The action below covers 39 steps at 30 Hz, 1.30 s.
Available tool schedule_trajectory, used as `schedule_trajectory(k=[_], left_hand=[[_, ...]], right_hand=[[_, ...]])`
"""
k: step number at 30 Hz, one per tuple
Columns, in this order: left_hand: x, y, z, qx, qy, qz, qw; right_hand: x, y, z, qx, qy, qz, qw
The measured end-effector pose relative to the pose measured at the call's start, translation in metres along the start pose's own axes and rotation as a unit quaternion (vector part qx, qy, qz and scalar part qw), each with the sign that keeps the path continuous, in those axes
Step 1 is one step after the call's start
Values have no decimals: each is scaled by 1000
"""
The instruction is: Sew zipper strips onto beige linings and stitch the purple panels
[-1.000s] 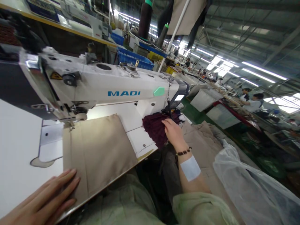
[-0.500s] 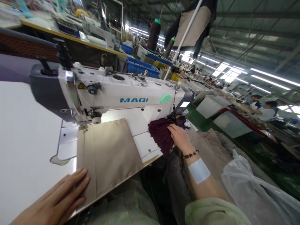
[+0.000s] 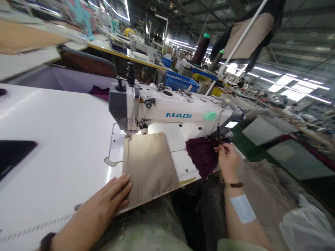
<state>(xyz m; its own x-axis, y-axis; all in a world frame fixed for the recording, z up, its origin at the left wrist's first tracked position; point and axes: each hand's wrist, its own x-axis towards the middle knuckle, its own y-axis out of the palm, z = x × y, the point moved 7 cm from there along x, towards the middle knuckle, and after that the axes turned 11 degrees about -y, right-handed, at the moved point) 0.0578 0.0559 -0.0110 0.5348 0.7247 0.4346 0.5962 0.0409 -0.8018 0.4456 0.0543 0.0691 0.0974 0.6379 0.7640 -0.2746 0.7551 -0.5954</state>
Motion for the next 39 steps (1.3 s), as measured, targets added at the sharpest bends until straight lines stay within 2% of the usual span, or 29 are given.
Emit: schedule_trajectory(k=[2, 3, 4, 5, 7, 8, 10, 12, 16, 20, 24, 26, 29, 33, 36, 39], left_hand=[[3, -5, -13, 60, 30, 7, 998], [5, -7, -18, 80, 34, 13, 996], [6, -8, -21, 89, 26, 21, 995], [7, -8, -21, 87, 6, 29, 996], [7, -8, -18, 64, -52, 35, 996], [6, -8, -15, 48, -81, 33, 995], [5, -7, -12, 26, -113, 30, 993], [4, -4, -13, 28, -99, 41, 994], [2, 4, -14, 41, -67, 76, 994], [3, 5, -14, 32, -63, 76, 995], [4, 2, -15, 32, -53, 63, 996], [5, 1, -16, 29, -49, 61, 997], [5, 0, -17, 35, -40, 52, 997], [3, 0, -20, 53, -10, 48, 997], [2, -3, -24, 36, 7, 48, 998], [1, -12, -29, -7, 21, 45, 999]], right_hand=[[2, 16, 42, 97, 28, -26, 995], [0, 30, 66, 219, 58, -31, 974], [-3, 48, 96, 311, 63, 1, 948], [-6, 64, 130, 362, 33, 41, 931], [-19, 94, 192, 383, -59, 152, 909], [-28, 107, 217, 366, -116, 209, 899], [-45, 123, 243, 303, -200, 288, 886], [-53, 129, 249, 254, -242, 336, 874], [-46, 127, 245, 233, -266, 422, 835], [-32, 128, 252, 243, -296, 448, 808], [-31, 143, 261, 242, -327, 472, 782], [-27, 153, 261, 232, -316, 468, 792], [-18, 168, 254, 212, -280, 447, 823], [-15, 184, 245, 209, -261, 422, 843], [-18, 183, 238, 209, -256, 371, 868], [-31, 174, 234, 190, -254, 370, 873]])
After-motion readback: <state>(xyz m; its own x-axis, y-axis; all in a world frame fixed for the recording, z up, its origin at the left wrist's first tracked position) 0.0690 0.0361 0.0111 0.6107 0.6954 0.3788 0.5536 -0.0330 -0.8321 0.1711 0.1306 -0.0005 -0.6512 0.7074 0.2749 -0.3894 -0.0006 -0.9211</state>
